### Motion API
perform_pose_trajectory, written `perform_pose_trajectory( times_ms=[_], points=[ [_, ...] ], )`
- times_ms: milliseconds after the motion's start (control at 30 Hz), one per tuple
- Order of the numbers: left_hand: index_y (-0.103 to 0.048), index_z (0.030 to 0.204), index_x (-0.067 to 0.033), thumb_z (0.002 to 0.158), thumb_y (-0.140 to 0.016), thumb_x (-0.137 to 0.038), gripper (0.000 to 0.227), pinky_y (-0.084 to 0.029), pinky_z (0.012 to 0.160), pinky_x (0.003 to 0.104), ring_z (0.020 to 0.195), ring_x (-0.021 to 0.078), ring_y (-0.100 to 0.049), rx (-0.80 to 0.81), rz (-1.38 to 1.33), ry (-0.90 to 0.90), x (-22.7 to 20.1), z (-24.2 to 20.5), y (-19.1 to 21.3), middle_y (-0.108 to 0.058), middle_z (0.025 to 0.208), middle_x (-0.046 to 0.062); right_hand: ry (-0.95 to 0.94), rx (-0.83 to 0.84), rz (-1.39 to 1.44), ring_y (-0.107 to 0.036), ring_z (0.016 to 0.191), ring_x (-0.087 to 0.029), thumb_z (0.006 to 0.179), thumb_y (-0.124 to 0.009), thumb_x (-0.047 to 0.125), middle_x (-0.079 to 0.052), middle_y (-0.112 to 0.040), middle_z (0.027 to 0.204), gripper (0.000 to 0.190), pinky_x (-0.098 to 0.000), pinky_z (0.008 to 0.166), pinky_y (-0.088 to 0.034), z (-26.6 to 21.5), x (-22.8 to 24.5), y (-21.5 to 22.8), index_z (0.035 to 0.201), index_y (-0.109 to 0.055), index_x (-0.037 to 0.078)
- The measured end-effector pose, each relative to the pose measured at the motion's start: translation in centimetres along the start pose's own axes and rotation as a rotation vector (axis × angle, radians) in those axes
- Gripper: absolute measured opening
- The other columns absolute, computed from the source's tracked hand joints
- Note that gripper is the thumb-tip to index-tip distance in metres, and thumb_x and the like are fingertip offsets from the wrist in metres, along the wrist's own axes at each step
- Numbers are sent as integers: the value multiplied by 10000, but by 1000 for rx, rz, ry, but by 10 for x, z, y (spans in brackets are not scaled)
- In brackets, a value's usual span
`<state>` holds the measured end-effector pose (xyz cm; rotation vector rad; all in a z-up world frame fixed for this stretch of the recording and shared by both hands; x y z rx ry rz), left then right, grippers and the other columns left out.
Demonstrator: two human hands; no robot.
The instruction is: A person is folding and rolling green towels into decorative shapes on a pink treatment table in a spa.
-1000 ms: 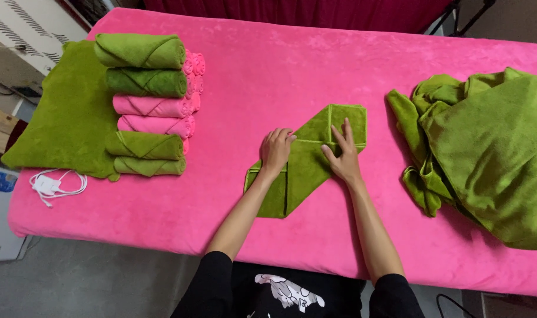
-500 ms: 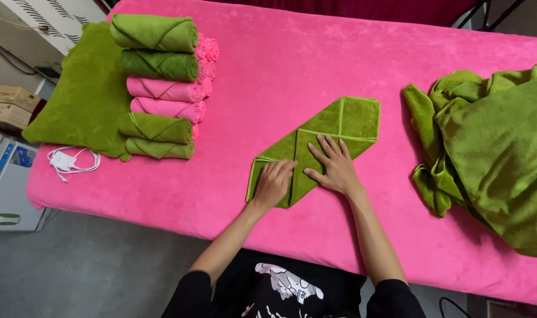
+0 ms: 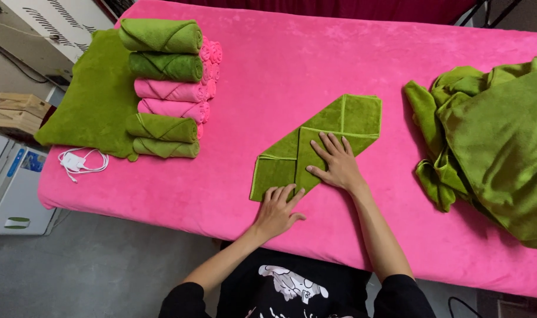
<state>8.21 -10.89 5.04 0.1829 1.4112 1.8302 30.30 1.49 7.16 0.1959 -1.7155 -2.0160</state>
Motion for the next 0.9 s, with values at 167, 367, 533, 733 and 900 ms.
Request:
perform_pose_trajectory(
  times_ms=[167, 367, 533, 733, 900],
  points=[
    [-599, 1463, -182, 836, -689, -649, 787, -424, 1015, 546, 1127, 328, -571, 116, 34, 39, 19, 9, -16, -543, 1221, 119, 20, -15, 28, -300, 1593, -297, 922, -531, 778, -56, -366, 1716, 802, -564, 1301, -141, -3, 3, 6, 1582, -498, 324],
    [-679, 1357, -114, 966, -702, -327, 446, -404, 981, 501, 884, 238, -596, 121, 22, -28, 25, 15, -30, -581, 925, 54, 54, -79, 105, -367, 1548, -358, 910, -639, 688, -128, -442, 1660, 790, -538, 1288, -231, -36, -4, 12, 1535, -566, 210],
    [-697, 1292, -22, 911, -731, -57, 384, -399, 773, 427, 786, 242, -568, 50, 157, -6, 0, 15, 3, -582, 908, 87, 42, 102, 115, -234, 1600, -318, 847, -584, 607, -73, -291, 1736, 920, -540, 1305, -115, -39, -10, 16, 1666, -344, 264],
    [-708, 1252, -54, 800, -771, 34, 465, -495, 640, 400, 738, 264, -657, -72, 84, 153, -9, 9, 1, -571, 1060, 86, 14, 106, 150, -290, 1577, -299, 845, -605, 426, -87, -347, 1699, 905, -541, 1293, -133, -27, -18, 14, 1678, -313, 224],
    [-700, 1267, -52, 855, -662, 111, 444, -654, 640, 478, 795, 387, -783, -163, -113, 234, -14, -1, -7, -620, 1242, 161, 83, -144, 153, -496, 1453, -295, 783, -727, 123, -114, -539, 1548, 817, -484, 1261, -318, -27, -42, -13, 1567, -499, 138]
  ],
)
Point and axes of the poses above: each hand's wrist, its own z-axis towards the middle knuckle, its own y-axis out of the back of the hand, x = y × z, the point moved 3 cm from there along z, towards the middle knuckle
